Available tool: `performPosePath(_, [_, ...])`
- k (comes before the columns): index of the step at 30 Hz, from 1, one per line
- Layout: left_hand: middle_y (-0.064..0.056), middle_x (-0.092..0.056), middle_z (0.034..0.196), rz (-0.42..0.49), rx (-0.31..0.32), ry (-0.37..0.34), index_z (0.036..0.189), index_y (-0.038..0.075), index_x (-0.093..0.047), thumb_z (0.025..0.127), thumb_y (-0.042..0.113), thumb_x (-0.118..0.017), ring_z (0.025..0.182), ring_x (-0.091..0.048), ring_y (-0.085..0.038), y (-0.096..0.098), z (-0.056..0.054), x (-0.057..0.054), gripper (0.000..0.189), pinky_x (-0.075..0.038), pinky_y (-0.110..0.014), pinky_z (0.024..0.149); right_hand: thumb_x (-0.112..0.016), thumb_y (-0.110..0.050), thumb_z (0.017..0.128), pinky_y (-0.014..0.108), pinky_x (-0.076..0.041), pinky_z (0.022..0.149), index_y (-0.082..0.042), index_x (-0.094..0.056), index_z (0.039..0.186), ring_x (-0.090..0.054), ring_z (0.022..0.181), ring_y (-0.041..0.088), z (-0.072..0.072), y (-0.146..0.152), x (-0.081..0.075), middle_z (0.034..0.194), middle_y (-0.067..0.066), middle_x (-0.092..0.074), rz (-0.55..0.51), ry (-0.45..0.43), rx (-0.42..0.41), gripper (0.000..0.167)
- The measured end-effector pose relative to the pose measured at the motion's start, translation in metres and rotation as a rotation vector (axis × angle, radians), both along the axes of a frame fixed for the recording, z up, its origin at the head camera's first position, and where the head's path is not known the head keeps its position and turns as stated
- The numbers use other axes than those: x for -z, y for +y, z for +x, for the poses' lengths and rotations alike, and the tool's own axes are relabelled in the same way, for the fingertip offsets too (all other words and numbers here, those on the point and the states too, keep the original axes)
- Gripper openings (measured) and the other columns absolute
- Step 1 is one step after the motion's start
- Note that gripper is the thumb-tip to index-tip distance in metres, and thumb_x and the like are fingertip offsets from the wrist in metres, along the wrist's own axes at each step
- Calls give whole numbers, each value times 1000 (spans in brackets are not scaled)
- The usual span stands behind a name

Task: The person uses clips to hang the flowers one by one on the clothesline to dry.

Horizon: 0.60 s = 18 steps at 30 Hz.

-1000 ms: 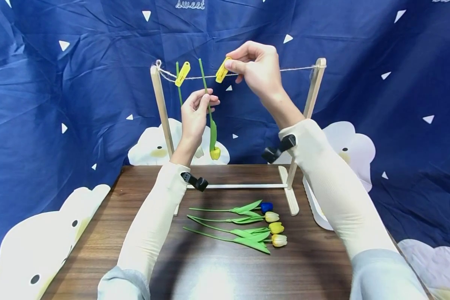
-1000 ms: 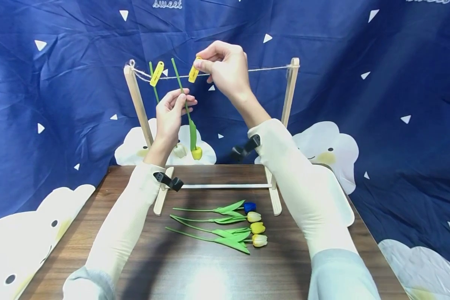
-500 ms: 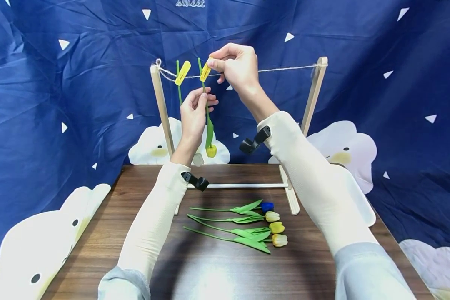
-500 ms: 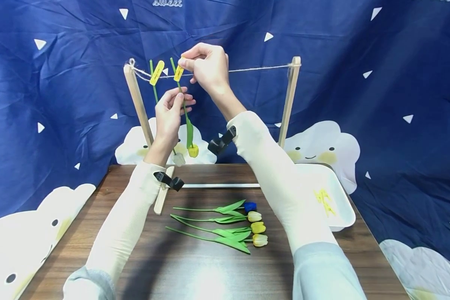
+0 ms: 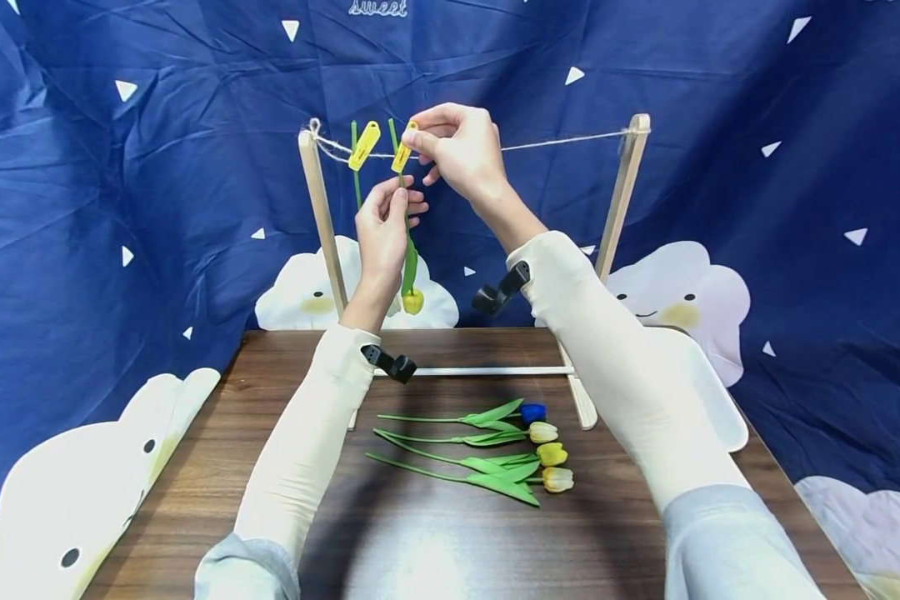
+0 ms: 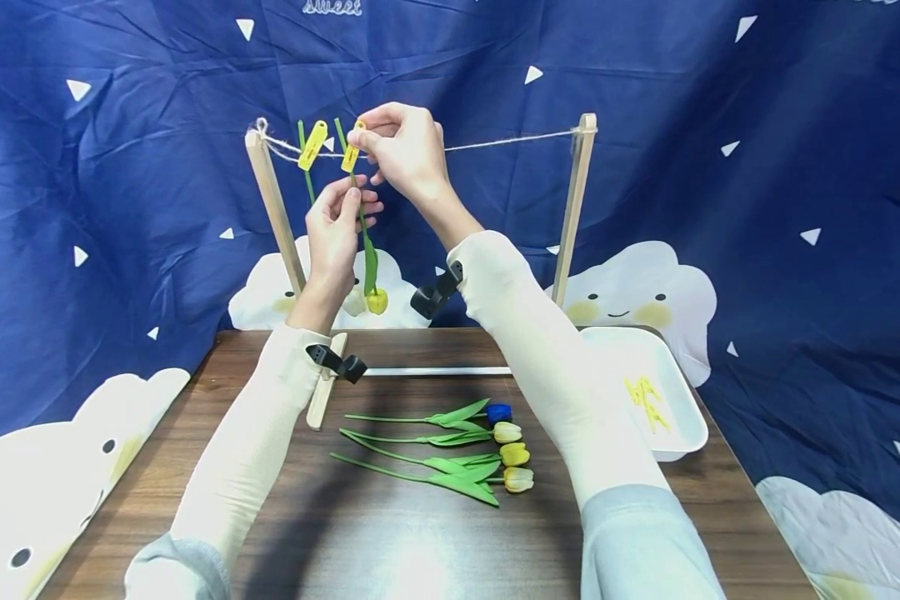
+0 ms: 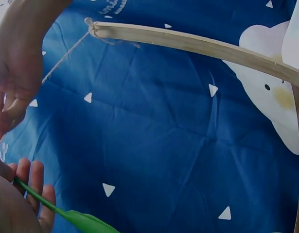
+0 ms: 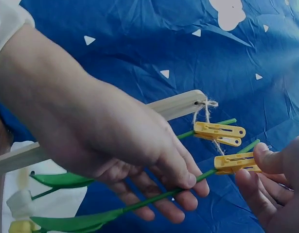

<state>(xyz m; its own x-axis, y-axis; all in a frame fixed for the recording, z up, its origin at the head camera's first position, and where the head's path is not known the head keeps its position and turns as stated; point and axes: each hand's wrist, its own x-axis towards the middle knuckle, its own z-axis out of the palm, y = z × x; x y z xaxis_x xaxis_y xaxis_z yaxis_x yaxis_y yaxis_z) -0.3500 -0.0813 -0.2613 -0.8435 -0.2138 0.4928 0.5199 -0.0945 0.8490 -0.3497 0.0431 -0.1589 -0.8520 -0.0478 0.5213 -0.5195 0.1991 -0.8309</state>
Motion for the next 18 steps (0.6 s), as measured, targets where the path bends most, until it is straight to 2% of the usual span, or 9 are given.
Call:
performPosePath(7, [-15, -76, 112, -11, -3, -1, 132, 1, -67, 112, 12, -53, 99, -77, -17, -2, 2, 1, 27, -58, -30, 93, -80, -20, 97, 27, -63, 63, -6, -76, 121, -76, 79, 18, 2, 2, 1, 115, 10, -81, 19, 9, -13, 28])
performPosePath(11, [-20, -75, 119, -68, -29, 24, 136, 0, -65, 112, 8, -52, 109, -77, -24, -3, 7, 1, 28, -57, -32, 101, -78, -21, 99, 28, -63, 64, -6, -72, 125, -76, 79, 17, 5, 5, 0, 120, 8, -78, 13, 42, -2, 30])
performPosePath(14, [-22, -73, 128, -163, -82, 44, 140, -2, -61, 109, 3, -52, 119, -73, -27, -6, 14, 2, 33, -55, -33, 108, -75, -19, 100, 29, -62, 61, -6, -72, 123, -75, 76, 19, 9, 9, 0, 114, 7, -77, 20, 88, 6, 27])
performPosePath(18, [-19, -65, 140, -285, -156, 49, 147, -2, -55, 102, -1, -53, 133, -66, -24, -8, 27, 4, 44, -50, -30, 115, -73, -17, 101, 29, -60, 56, -5, -73, 115, -72, 69, 22, 15, 18, 2, 96, 3, -74, 13, 144, 1, 18])
